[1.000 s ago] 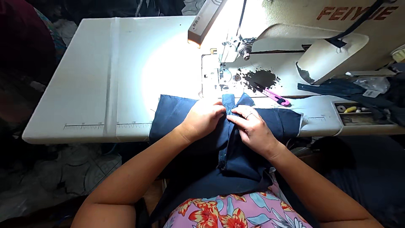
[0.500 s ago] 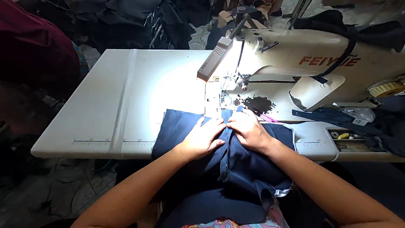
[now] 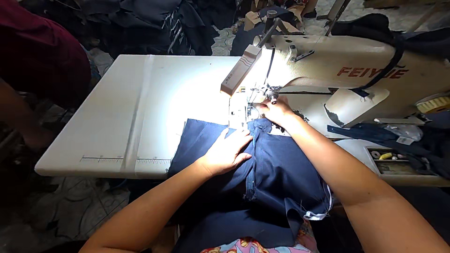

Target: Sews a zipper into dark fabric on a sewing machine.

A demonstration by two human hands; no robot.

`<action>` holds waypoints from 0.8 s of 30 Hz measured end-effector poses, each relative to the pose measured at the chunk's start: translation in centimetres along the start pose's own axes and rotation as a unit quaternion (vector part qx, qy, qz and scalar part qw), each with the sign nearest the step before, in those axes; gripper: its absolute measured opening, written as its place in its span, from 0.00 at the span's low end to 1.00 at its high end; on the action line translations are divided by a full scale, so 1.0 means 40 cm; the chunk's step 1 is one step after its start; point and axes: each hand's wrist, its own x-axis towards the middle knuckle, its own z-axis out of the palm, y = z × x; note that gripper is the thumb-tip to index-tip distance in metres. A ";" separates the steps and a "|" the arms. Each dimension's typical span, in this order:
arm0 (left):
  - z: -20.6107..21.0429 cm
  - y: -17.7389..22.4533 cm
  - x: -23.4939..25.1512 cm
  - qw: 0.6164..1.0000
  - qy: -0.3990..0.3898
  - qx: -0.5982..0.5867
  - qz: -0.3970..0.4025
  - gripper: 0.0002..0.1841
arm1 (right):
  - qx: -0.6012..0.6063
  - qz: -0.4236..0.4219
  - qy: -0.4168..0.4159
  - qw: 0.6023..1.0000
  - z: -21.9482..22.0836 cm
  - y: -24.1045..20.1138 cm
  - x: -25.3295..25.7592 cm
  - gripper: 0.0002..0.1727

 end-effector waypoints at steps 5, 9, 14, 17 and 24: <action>0.002 0.001 -0.002 1.000 0.012 0.006 0.006 0.32 | -0.051 0.001 0.136 0.989 -0.030 0.001 -0.081 0.13; 0.006 0.001 -0.003 0.999 0.029 0.017 0.015 0.31 | -0.020 -0.337 0.167 0.926 0.040 -0.032 -0.216 0.20; 0.005 0.001 -0.002 0.999 0.023 0.017 0.014 0.32 | -0.035 -0.335 0.155 0.929 0.095 0.001 -0.228 0.18; 0.003 0.006 -0.002 1.000 0.018 0.015 0.010 0.31 | -0.003 -0.348 0.148 0.926 0.092 0.015 -0.210 0.17; 0.014 0.015 -0.022 0.999 0.029 0.019 0.026 0.31 | 0.034 -0.384 0.144 0.911 0.093 0.015 -0.214 0.16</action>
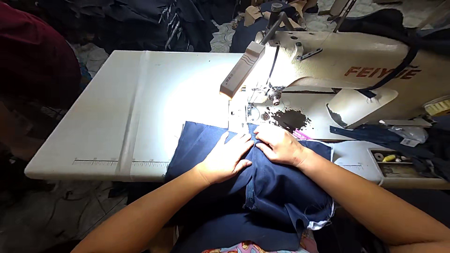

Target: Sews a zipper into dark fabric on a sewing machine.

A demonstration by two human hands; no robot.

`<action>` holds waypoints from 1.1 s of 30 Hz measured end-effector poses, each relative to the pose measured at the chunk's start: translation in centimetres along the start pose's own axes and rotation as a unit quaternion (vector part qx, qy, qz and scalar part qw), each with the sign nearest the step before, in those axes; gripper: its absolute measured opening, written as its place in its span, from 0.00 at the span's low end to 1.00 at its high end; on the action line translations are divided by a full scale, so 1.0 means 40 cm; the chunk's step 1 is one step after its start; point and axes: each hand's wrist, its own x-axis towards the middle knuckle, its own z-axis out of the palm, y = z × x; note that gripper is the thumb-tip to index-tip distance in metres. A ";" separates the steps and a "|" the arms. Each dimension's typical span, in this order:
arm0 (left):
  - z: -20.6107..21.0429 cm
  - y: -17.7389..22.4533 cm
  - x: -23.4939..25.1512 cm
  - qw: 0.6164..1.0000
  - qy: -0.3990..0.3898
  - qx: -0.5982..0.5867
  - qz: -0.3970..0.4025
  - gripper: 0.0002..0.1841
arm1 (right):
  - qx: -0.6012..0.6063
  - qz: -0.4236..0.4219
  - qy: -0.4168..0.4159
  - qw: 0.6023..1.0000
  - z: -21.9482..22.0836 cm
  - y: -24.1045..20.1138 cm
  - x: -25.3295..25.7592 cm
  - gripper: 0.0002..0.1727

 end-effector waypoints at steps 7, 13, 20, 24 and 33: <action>-0.006 -0.009 0.018 1.000 -0.016 -0.004 -0.006 0.32 | -0.067 0.115 -0.121 0.984 -0.003 0.045 0.037 0.31; -0.008 -0.020 0.030 1.000 -0.026 -0.012 -0.007 0.32 | -0.114 0.395 -0.144 0.900 -0.041 0.008 0.125 0.23; -0.004 -0.019 0.029 1.000 -0.014 -0.011 -0.004 0.32 | 0.056 0.404 -0.103 0.907 0.009 0.088 0.180 0.17; -0.009 -0.018 0.030 1.000 -0.020 -0.012 -0.007 0.32 | 0.070 0.354 -0.036 0.932 0.019 0.068 0.165 0.10; -0.007 -0.016 0.029 1.000 -0.014 -0.013 -0.007 0.32 | -0.120 0.382 -0.101 0.911 -0.035 0.024 0.167 0.10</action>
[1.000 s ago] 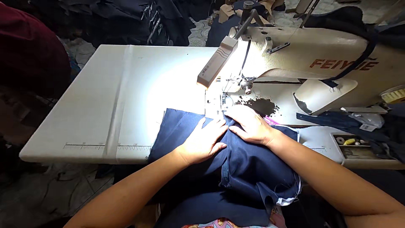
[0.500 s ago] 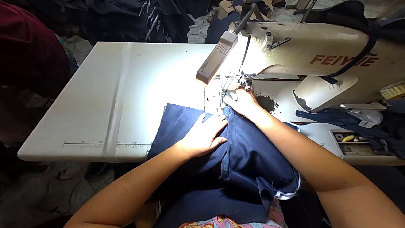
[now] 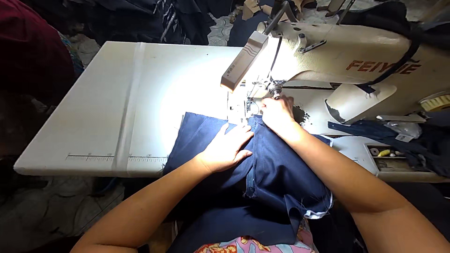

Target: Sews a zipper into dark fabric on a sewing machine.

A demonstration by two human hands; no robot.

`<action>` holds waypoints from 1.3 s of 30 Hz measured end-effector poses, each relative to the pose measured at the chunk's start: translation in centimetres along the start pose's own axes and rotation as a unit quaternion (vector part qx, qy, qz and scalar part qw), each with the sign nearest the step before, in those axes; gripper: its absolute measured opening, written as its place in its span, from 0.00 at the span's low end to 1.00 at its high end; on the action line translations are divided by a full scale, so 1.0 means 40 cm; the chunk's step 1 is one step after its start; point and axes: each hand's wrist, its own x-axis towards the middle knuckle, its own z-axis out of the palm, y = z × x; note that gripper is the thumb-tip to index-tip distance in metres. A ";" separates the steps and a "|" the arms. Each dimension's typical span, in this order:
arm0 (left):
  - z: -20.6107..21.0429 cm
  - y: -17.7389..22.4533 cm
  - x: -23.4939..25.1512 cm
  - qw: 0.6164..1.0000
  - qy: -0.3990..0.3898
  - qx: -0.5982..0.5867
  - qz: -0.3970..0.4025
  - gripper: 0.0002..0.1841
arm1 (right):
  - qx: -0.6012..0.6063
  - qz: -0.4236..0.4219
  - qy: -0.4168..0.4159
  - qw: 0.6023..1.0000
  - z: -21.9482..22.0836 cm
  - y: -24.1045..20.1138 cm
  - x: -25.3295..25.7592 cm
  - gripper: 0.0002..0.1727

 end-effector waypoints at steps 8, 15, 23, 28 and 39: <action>0.000 -0.002 0.000 1.000 0.014 -0.001 0.006 0.32 | 0.071 -0.362 0.134 0.920 0.067 0.072 -0.141 0.15; 0.003 -0.020 0.017 0.999 0.022 0.023 -0.003 0.33 | 0.119 -0.355 0.184 0.909 0.100 0.110 -0.095 0.13; -0.010 -0.061 0.055 0.999 0.005 0.021 -0.034 0.33 | 0.105 -0.366 0.132 0.915 0.096 0.123 -0.008 0.15; -0.011 -0.077 0.067 0.999 -0.001 0.021 -0.030 0.33 | 0.101 -0.362 0.130 0.917 0.099 0.126 0.004 0.14; -0.016 -0.071 0.070 0.999 -0.002 0.035 -0.030 0.32 | 0.096 -0.367 0.147 0.914 0.100 0.122 0.007 0.13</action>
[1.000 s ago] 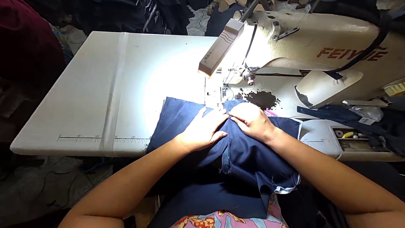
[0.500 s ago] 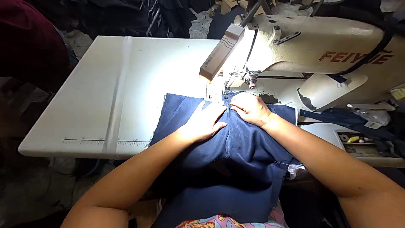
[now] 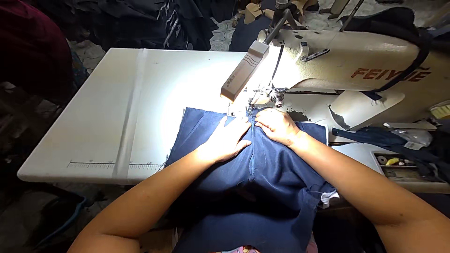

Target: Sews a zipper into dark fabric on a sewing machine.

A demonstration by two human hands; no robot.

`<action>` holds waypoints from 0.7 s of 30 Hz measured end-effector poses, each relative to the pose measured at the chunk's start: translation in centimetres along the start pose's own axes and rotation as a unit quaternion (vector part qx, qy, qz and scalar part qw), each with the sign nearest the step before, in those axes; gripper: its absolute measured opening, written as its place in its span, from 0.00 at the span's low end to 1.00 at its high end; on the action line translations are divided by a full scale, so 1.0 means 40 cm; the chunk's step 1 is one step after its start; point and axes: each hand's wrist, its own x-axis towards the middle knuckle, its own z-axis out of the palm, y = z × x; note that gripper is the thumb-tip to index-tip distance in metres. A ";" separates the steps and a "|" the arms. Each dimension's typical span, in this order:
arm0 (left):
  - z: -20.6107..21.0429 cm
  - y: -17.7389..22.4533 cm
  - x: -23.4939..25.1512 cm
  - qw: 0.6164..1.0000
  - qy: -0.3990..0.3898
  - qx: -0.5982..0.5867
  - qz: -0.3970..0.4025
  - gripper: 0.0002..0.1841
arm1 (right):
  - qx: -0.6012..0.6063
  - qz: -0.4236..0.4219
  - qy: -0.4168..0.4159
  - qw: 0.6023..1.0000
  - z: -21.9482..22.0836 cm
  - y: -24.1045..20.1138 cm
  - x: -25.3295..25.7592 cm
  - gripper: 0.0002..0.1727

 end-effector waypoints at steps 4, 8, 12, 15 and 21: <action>0.003 0.020 -0.027 1.000 0.004 -0.011 0.013 0.32 | -0.012 -0.021 -0.015 1.000 -0.014 -0.032 -0.021 0.14; 0.004 0.019 -0.025 1.000 0.000 -0.016 0.012 0.33 | 0.015 0.001 -0.053 0.999 -0.023 -0.036 -0.021 0.13; 0.007 0.009 -0.013 1.000 -0.002 -0.012 0.001 0.33 | 0.028 0.011 -0.028 0.999 -0.013 -0.018 -0.012 0.13; 0.008 0.006 -0.013 1.000 0.000 -0.003 0.001 0.33 | 0.034 0.014 -0.030 0.999 -0.010 -0.012 -0.010 0.14; 0.003 0.010 -0.013 1.000 0.004 0.001 0.007 0.33 | 0.037 -0.006 -0.033 0.999 -0.010 -0.007 -0.006 0.13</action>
